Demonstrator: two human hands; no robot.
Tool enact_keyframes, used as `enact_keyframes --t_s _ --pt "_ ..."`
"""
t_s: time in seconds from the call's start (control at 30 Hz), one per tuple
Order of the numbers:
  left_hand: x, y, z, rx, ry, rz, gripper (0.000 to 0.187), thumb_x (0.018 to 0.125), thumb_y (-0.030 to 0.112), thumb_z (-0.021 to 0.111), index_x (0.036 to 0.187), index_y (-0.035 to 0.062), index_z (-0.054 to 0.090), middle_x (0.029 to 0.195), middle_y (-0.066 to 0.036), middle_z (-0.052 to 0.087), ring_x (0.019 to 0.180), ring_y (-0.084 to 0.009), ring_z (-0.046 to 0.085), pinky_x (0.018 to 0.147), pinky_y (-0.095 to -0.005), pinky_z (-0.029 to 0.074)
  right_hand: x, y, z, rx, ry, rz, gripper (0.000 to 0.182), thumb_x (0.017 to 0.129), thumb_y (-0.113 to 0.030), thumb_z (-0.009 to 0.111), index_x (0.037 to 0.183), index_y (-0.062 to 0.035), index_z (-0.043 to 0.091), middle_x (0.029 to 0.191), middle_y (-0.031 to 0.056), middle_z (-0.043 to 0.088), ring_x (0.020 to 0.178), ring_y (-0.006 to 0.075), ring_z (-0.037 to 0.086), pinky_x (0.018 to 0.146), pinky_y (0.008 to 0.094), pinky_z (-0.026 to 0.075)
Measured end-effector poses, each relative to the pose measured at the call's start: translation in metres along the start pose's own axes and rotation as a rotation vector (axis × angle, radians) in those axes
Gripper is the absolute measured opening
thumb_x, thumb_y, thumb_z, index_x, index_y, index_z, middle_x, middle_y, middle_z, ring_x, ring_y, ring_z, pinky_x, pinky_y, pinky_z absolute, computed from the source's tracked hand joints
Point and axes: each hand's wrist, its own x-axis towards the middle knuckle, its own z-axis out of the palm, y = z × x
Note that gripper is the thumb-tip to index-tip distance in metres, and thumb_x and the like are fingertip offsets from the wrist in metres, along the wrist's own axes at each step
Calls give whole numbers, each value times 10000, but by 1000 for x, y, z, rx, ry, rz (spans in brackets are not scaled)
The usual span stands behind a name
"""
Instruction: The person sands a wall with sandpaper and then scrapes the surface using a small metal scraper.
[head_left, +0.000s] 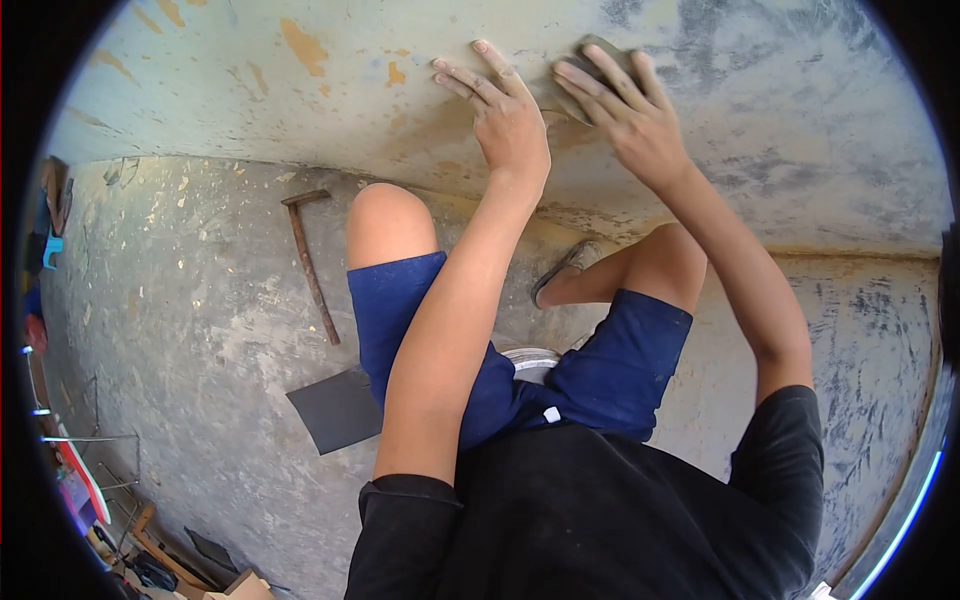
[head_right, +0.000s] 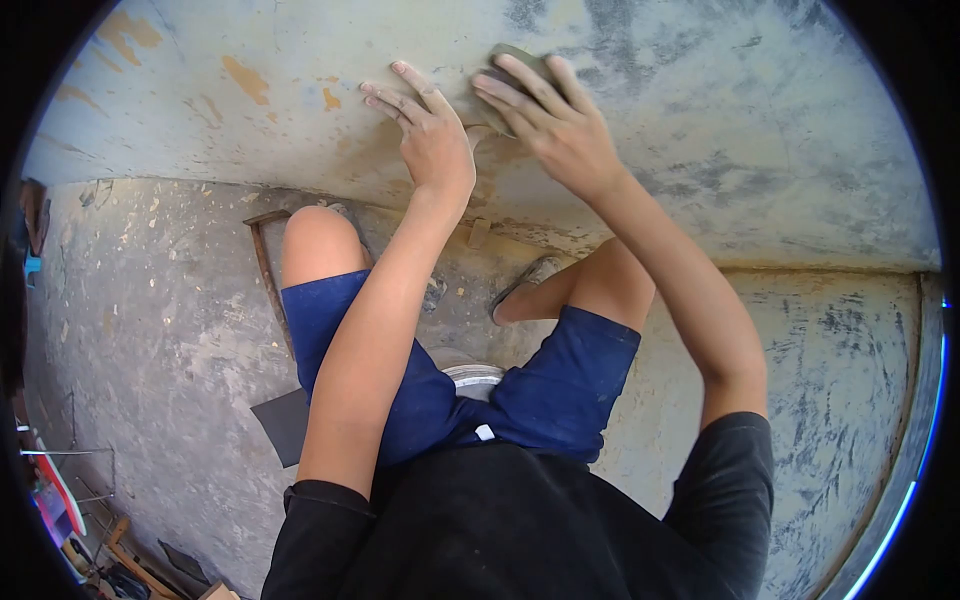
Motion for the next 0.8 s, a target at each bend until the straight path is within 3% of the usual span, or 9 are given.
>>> enact_keyframes --t_s 0.03,0.1,0.23,0.3,0.43,0.5,0.6,0.73,0.8 --pt "-1 1 -9 -4 -5 4 1380 806 418 912 1611 -179 -37 1505 -642 69 1447 -732 254 1091 -473 558 -16 7 -3 -1 -6 4 540 899 -171 633 1438 -153 672 1614 -76 530 1544 199 424 1265 512 364" --pt "-3 1 -23 -224 -41 -10 847 940 -119 552 1630 -162 63 1516 -637 73 1438 -746 261 1064 -476 571 -45 21 -4 -1 -9 16 526 918 -181 633 1443 -157 672 1627 -78 519 1539 197 431 1268 520 355" --pt "0 -2 -16 -249 -57 -6 963 952 38 711 1630 -162 57 1517 -637 66 1443 -747 246 1070 -480 564 -36 9 11 15 29 38 530 948 -184 623 1476 -158 648 1640 -74 505 1548 195 418 1282 531 333" --pt "0 0 7 -41 45 -2 1318 791 326 940 1630 -162 47 1510 -642 68 1445 -744 246 1095 -472 547 -7 -6 15 24 11 23 542 941 -185 626 1482 -158 643 1643 -74 500 1553 191 410 1291 531 323" --pt "0 3 -8 -40 22 -14 1322 790 329 940 1630 -162 46 1511 -639 75 1446 -738 256 1120 -464 530 -14 2 2 19 -29 -6 562 921 -181 629 1483 -165 641 1650 -82 489 1561 185 392 1310 533 301" --pt "-2 5 -25 -226 -57 -35 955 979 68 692 1632 -161 33 1521 -633 70 1449 -735 254 1123 -469 528 -39 17 -6 28 -41 38 577 914 -180 623 1490 -182 637 1649 -91 489 1561 184 393 1312 531 299" --pt "-1 5 -31 -228 -107 -38 807 1006 -53 513 1632 -160 15 1527 -629 61 1455 -731 252 1118 -475 532 -58 24 1 4 -26 63 594 920 -203 626 1513 -220 621 1643 -95 499 1570 174 381 1322 524 275" --pt "-2 2 -13 -178 -93 -40 822 1032 0 538 1642 -141 5 1543 -616 42 1465 -726 235 1113 -479 535 -15 -13 11 37 -18 67 578 923 -209 635 1501 -205 636 1634 -96 512 1573 175 378 1319 527 273" --pt "-2 0 -16 -249 -68 -38 821 1021 -34 519 1659 -108 7 1580 -581 31 1486 -705 216 1127 -492 521 3 -35 20 110 -29 79 552 921 -200 640 1468 -125 652 1619 -56 535 1583 210 365 1320 532 263"
